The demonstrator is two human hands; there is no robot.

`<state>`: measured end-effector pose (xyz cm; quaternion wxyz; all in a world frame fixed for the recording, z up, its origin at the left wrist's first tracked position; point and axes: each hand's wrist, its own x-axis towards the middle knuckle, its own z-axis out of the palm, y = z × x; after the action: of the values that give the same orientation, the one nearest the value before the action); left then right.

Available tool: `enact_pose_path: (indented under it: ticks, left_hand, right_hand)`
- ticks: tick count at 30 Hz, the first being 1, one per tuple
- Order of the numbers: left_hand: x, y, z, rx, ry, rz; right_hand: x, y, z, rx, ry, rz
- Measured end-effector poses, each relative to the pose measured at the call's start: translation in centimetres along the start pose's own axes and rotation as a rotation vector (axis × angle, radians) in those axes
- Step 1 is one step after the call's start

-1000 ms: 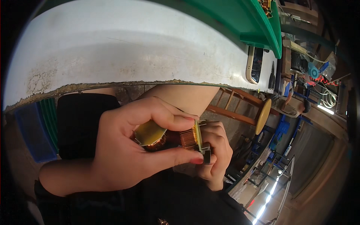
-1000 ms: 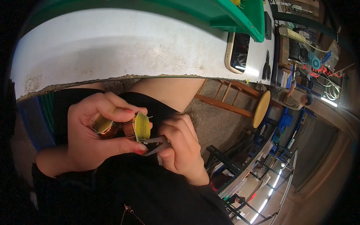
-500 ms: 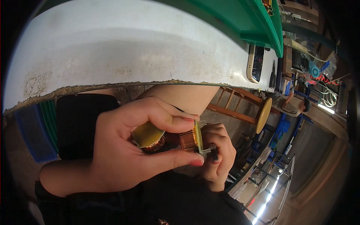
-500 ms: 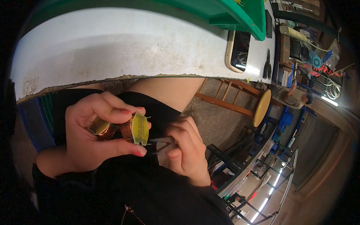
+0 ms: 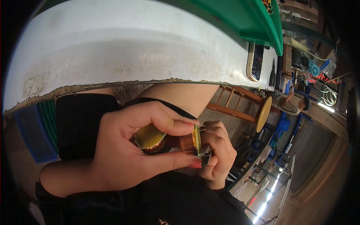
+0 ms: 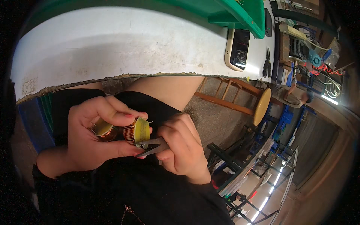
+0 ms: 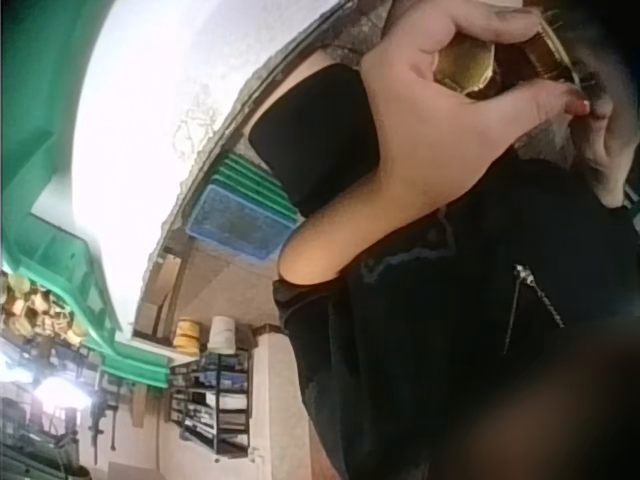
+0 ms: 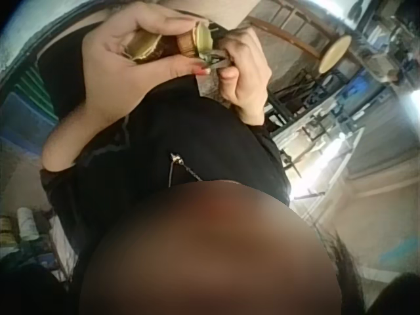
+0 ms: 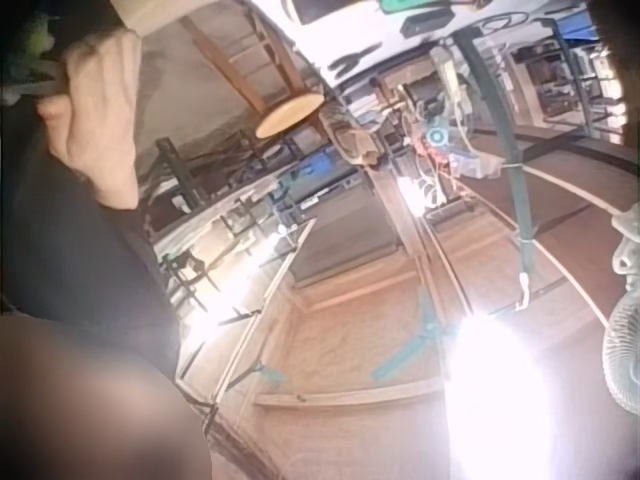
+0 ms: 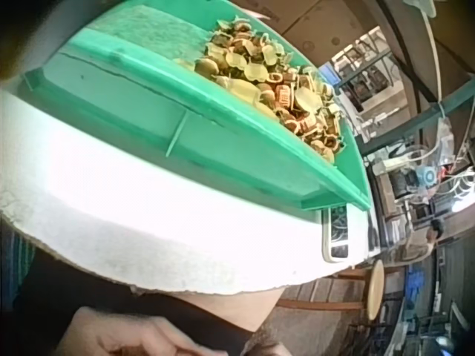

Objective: Trimming or de-burring small circular components using pliers at a workbench.

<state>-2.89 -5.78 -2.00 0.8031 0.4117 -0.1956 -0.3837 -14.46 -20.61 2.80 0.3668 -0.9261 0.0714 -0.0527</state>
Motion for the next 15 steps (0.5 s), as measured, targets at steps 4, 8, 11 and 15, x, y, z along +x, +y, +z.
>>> enact_pose_path:
  ticks: [4,8,11,15]
  left_hand:
    - [0.01,0.18,0.03,-0.004,-0.001,-0.026]
    - [-0.05,0.09,0.02,0.003,-0.009,-0.025]
    - [-0.09,0.01,-0.02,0.018,-0.015,-0.005]
    - [-0.07,-0.17,-0.06,0.053,-0.026,0.051]
  right_hand:
    - [-0.07,0.16,-0.09,-0.002,-0.013,-0.016]
    - [-0.26,0.30,-0.11,-0.017,-0.003,-0.022]
    - [-0.35,0.25,-0.26,-0.029,-0.014,-0.022]
    - [-0.48,0.23,-0.59,-0.054,-0.055,-0.013]
